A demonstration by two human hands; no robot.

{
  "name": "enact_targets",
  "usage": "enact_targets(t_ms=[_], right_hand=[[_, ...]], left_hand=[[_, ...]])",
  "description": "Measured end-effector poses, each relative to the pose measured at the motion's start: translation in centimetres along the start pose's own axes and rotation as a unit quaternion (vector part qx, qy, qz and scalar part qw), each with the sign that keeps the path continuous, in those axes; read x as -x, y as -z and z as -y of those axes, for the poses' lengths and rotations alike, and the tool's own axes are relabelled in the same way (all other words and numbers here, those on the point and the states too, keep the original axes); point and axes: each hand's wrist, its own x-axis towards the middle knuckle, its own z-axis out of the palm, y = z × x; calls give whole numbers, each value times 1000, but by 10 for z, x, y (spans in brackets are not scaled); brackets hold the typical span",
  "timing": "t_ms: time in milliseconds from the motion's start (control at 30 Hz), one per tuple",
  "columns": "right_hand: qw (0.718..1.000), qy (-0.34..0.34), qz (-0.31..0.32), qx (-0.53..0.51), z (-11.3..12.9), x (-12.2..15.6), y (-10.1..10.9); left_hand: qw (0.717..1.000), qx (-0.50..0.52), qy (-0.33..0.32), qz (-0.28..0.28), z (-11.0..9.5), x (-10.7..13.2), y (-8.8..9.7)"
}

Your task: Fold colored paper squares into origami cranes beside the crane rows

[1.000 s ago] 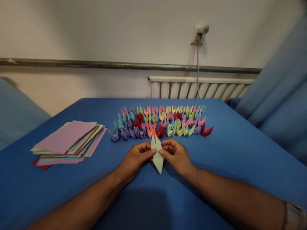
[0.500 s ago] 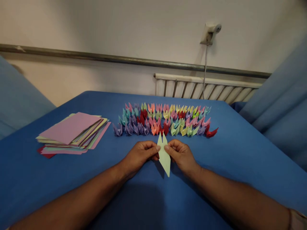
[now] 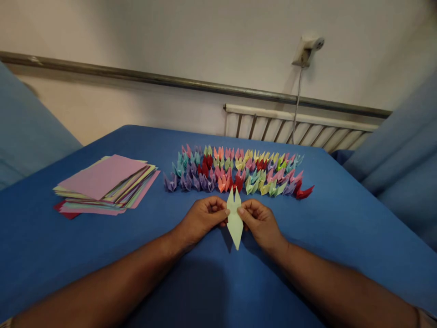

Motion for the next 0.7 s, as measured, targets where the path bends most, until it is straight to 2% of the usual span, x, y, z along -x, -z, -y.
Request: enact_targets(t_ms=[200,333,567,700], right_hand=[[1000,-24,4,1,3,-1,0],[1000,-27,3,-16,2,-2,0],[999,19,-22,-46,-1,-2,0],[998,48,-3,-29,3,2,1]], left_hand=[[998,-6,-58,-24,2,0,-1],[997,-29,-78,-2,0,2,0],[994,-62,-86,7,1,2,3],[991,-72,-105,29,1,2,4]])
